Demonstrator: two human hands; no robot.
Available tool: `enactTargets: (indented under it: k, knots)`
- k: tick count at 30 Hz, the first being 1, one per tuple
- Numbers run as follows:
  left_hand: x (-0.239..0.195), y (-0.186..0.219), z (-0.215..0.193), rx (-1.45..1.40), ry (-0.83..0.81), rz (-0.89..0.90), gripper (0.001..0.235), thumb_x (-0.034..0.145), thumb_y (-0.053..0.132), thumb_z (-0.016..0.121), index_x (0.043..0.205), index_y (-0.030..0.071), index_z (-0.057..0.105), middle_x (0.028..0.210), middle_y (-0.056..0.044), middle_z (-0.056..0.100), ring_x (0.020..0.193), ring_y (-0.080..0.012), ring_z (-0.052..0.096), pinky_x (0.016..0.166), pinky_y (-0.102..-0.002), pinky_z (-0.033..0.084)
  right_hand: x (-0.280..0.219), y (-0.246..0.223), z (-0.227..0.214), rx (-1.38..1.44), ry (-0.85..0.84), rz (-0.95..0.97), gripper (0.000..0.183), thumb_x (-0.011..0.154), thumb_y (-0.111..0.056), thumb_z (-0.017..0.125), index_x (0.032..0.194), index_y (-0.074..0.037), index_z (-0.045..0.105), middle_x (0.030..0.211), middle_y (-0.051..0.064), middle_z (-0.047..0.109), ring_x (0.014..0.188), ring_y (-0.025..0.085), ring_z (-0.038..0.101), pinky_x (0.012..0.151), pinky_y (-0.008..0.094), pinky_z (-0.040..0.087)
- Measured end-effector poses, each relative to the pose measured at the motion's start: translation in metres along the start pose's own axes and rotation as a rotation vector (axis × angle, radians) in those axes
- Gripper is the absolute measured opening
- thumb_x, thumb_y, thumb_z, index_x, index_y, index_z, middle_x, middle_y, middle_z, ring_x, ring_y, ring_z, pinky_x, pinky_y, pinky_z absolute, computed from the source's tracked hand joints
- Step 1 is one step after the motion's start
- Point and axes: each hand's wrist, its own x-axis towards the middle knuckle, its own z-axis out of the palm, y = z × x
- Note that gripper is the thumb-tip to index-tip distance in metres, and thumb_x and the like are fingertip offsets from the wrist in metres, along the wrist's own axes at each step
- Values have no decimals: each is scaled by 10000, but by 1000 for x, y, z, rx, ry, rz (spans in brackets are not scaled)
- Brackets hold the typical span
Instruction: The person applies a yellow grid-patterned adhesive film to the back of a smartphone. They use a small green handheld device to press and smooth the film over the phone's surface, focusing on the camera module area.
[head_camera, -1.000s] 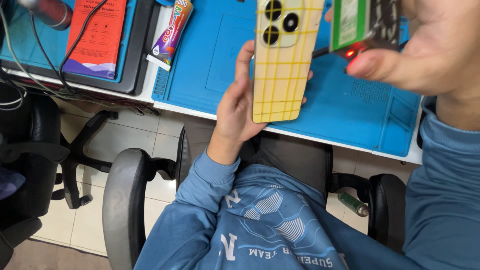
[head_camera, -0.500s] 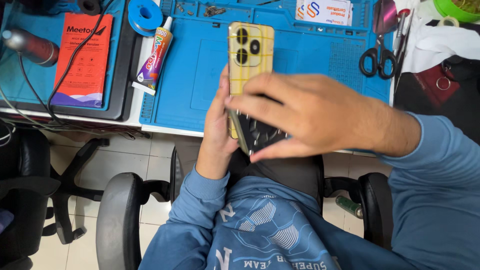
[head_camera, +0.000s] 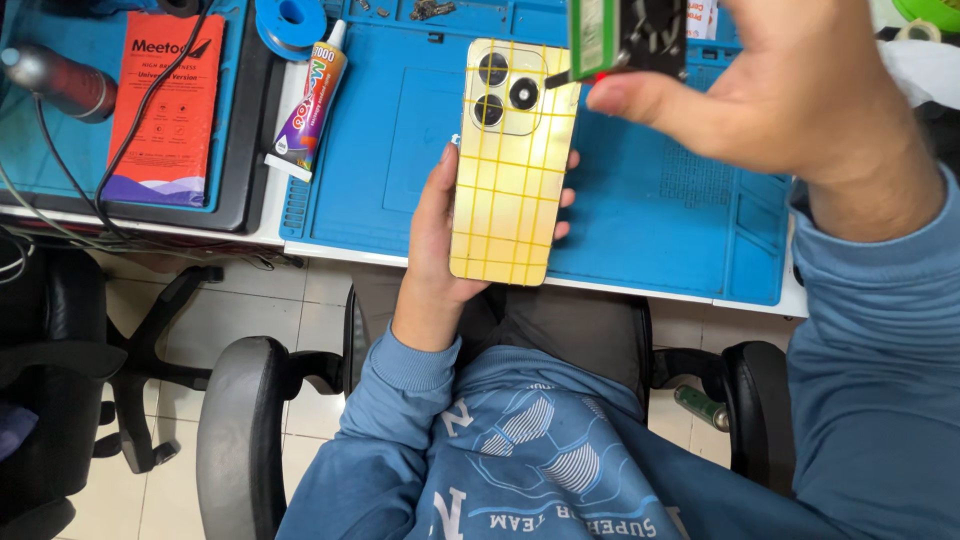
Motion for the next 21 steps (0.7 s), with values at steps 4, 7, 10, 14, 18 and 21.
enactTargets:
  k: [4, 7, 10, 14, 18, 21]
  knots:
    - [0, 1, 4, 56, 15, 15, 735, 1138, 543, 306, 1634, 2, 347, 1529, -304, 512, 1247, -397, 650, 1067, -493, 565, -5, 2, -3, -9, -23, 27, 530, 981, -321, 820, 1304, 49, 621, 1190, 176, 695, 1057, 284, 690, 911, 341, 543]
    - [0, 1, 5, 53, 8, 18, 733, 1144, 540, 302, 1634, -3, 349, 1528, -300, 515, 1246, -393, 652, 1068, -486, 566, 5, -1, -5, -56, -64, 22, 591, 866, -331, 872, 1240, 76, 665, 1082, 208, 709, 951, 324, 702, 820, 388, 555]
    - [0, 1, 4, 53, 4, 26, 730, 1148, 534, 302, 1632, -10, 353, 1476, -299, 520, 1199, -382, 654, 1072, -482, 562, 17, -9, -7, -75, -92, -4, 616, 816, -334, 911, 1211, 76, 674, 1070, 229, 713, 931, 354, 700, 802, 418, 556]
    - [0, -1, 0, 69, 32, 49, 723, 1146, 528, 312, 1608, -24, 383, 1462, -297, 545, 1210, -390, 654, 1069, -483, 560, 30, -24, -9, 32, -96, -12, 594, 928, -299, 859, 1362, 35, 630, 1236, 199, 686, 1094, 315, 679, 928, 368, 543]
    - [-1, -1, -7, 68, 109, 75, 701, 1129, 530, 353, 1549, -27, 428, 1435, -262, 578, 1235, -377, 657, 1081, -498, 559, 43, -39, -5, 79, -146, 7, 529, 807, -227, 892, 1252, -16, 698, 1164, 193, 674, 1003, 350, 649, 825, 434, 532]
    - [-1, -4, -9, 13, 154, 146, 605, 1169, 471, 403, 1567, 17, 444, 1446, -199, 586, 1267, -323, 635, 1100, -470, 535, 50, -50, 4, 142, -173, -47, 513, 805, -233, 867, 1253, -61, 686, 1234, 207, 597, 1097, 370, 615, 888, 453, 542]
